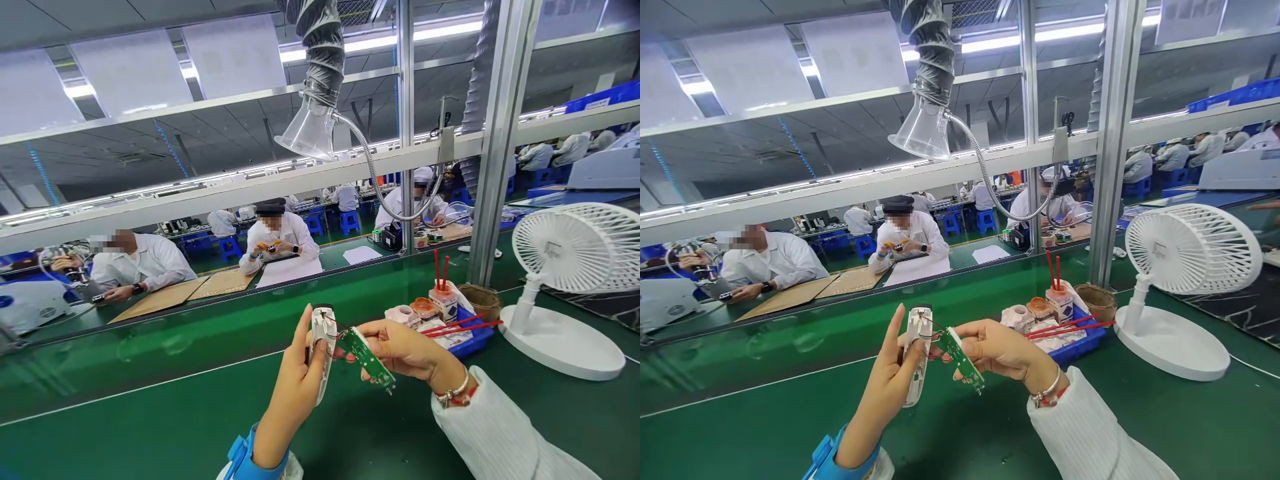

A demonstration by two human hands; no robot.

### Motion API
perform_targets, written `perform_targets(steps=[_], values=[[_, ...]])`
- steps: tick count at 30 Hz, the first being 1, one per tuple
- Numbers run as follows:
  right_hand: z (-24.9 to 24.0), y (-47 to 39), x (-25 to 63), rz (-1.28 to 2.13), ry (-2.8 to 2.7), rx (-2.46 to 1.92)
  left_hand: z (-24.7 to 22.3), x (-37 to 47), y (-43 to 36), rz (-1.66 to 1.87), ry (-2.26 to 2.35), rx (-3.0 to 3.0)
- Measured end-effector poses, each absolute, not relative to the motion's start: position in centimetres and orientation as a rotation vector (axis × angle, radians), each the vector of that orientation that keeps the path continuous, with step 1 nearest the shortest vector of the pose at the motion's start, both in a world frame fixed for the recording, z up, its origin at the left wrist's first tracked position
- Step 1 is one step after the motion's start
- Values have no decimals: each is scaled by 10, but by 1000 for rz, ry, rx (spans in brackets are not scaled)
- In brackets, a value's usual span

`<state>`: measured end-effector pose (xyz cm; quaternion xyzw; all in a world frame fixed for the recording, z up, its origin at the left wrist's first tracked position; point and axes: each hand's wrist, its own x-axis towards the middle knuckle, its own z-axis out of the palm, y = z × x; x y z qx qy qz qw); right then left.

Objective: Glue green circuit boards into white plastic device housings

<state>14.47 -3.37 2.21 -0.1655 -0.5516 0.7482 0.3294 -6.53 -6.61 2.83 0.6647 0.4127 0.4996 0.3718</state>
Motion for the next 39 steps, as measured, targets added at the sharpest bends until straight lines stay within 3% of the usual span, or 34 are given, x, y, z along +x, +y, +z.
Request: perform_targets(steps=[3, 9, 12, 18, 24, 28, 32, 39], values=[[22, -39, 138, 1844, -1570, -529, 25, -66, -62, 1278, 1095, 1939], [22, -54, 120, 973, -1832, -865, 16, -59, -51, 1267, 1225, 2181], [23, -60, 116, 817, -1839, -924, 5, -54, -47, 1294, 1354, 2359], [19, -56, 110, 951, -1609, -955, -5, -49, -40, 1395, 1454, 2599], [22, -46, 122, 1549, -1355, -865, 7, -52, -44, 1165, 1249, 2675], [23, -43, 126, 1709, -1274, -774, 11, -48, -49, 1057, 1221, 2613], [20, -44, 121, 1656, -1242, -808, 6, -41, -44, 1127, 1325, 2481], [16, -51, 110, 1212, -1403, -1023, 6, -39, -43, 1195, 1305, 2176]])
